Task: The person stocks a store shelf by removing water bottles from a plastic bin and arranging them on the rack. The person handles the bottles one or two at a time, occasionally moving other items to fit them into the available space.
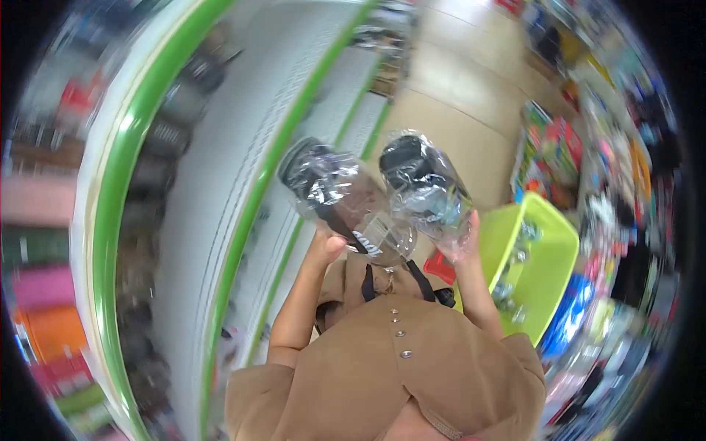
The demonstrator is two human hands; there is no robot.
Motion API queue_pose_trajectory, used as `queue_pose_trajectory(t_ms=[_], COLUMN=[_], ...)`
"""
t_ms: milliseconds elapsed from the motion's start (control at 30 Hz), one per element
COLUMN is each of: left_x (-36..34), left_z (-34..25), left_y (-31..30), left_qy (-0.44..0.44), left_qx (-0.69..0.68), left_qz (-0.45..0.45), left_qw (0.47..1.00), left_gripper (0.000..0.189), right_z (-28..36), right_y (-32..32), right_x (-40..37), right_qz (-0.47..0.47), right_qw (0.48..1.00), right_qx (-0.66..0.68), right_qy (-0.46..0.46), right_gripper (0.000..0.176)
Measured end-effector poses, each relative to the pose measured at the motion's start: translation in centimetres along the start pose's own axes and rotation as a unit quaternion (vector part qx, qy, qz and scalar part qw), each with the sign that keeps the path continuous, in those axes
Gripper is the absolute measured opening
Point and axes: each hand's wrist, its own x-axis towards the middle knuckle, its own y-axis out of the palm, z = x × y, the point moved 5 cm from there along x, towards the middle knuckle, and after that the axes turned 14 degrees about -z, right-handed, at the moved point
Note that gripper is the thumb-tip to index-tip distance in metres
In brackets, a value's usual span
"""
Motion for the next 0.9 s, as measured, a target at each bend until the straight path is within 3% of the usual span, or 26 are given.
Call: queue_pose_trajectory(t_ms=[67, 100, 200, 300, 400, 467, 533, 600, 800, 900], left_x=[-1.9, -2.7, -6.8, -11.7, -15.2, -16.8, -18.4, -20.9, -28.9, -32.3], left_z=[0.1, -0.8, -1.3, -3.0, -1.6, 0.9, 1.3, 1.2, 0.3, -1.7], left_y=[-3.8, -4.5, -7.9, -5.9, -5.1, -6.4, -5.7, -5.6, -6.6, -8.1], left_qy=[-0.036, 0.035, 0.075, 0.119, 0.174, 0.142, 0.199, 0.250, 0.249, 0.309], left_qx=[0.064, 0.032, -0.015, -0.052, -0.112, -0.113, -0.132, -0.146, -0.151, -0.128], left_qz=[-0.058, -0.093, -0.211, -0.269, -0.301, -0.354, -0.393, -0.430, -0.534, -0.547], left_qw=[0.996, 0.995, 0.974, 0.954, 0.931, 0.918, 0.888, 0.855, 0.793, 0.768], left_gripper=[0.094, 0.096, 0.095, 0.094, 0.094, 0.094, 0.093, 0.093, 0.089, 0.085], right_z=[-2.0, -3.0, -4.7, -4.6, -6.1, -7.6, -9.4, -12.1, -19.5, -23.7], right_y=[-1.3, -1.7, -1.9, -0.5, 2.2, 4.1, 8.5, 9.9, 15.0, 16.5], right_x=[2.5, 3.7, 6.7, 8.2, 9.9, 10.1, 7.7, 6.3, 0.4, -2.9], right_qz=[-0.029, -0.044, 0.057, 0.128, 0.251, 0.270, 0.368, 0.388, 0.448, 0.516], right_qw=[0.998, 0.995, 0.981, 0.946, 0.875, 0.855, 0.773, 0.739, 0.651, 0.560], right_qx=[-0.023, -0.057, -0.128, -0.220, -0.314, -0.319, -0.402, -0.430, -0.465, -0.526], right_qy=[0.055, 0.070, 0.134, 0.199, 0.270, 0.308, 0.326, 0.344, 0.399, 0.379], right_gripper=[0.072, 0.072, 0.066, 0.069, 0.073, 0.080, 0.087, 0.092, 0.106, 0.107])
